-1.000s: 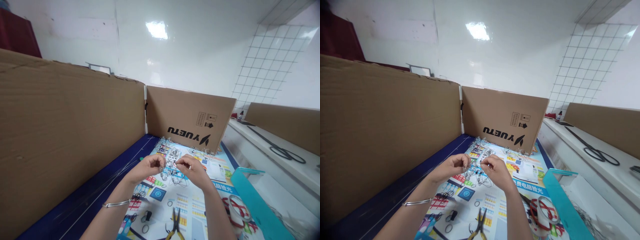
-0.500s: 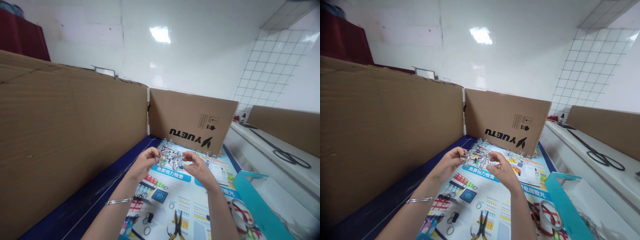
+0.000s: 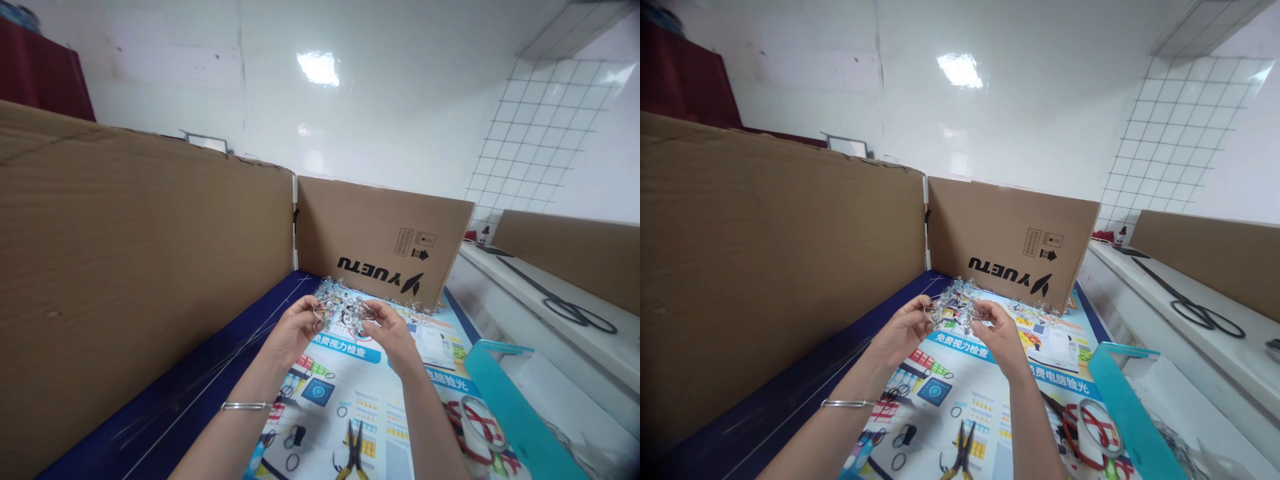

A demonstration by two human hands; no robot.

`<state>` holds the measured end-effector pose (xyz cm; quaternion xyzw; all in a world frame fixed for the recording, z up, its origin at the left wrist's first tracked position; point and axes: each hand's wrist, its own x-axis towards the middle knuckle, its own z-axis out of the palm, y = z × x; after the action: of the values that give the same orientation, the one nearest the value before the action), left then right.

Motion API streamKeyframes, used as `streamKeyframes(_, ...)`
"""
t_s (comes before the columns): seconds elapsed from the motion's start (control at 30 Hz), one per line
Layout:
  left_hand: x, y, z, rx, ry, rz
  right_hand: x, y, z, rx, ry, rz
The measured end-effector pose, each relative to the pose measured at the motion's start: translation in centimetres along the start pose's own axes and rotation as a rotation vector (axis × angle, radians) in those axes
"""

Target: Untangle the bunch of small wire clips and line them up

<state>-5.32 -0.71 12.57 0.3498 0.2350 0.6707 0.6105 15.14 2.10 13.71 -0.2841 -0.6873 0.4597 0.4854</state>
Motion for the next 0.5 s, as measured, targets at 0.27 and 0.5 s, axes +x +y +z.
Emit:
streamKeyframes(0.27,0.4,-0.2,-0.9,-0.004,0.02,-0.042,0.2,0.0,0.1,0.05,0.001,0.051)
streamKeyframes(0.5,0.4,-0.1,-1.2,0.108,0.01,-0.111,0.2,-0.2,-0.5,0.067,0.017,0.077)
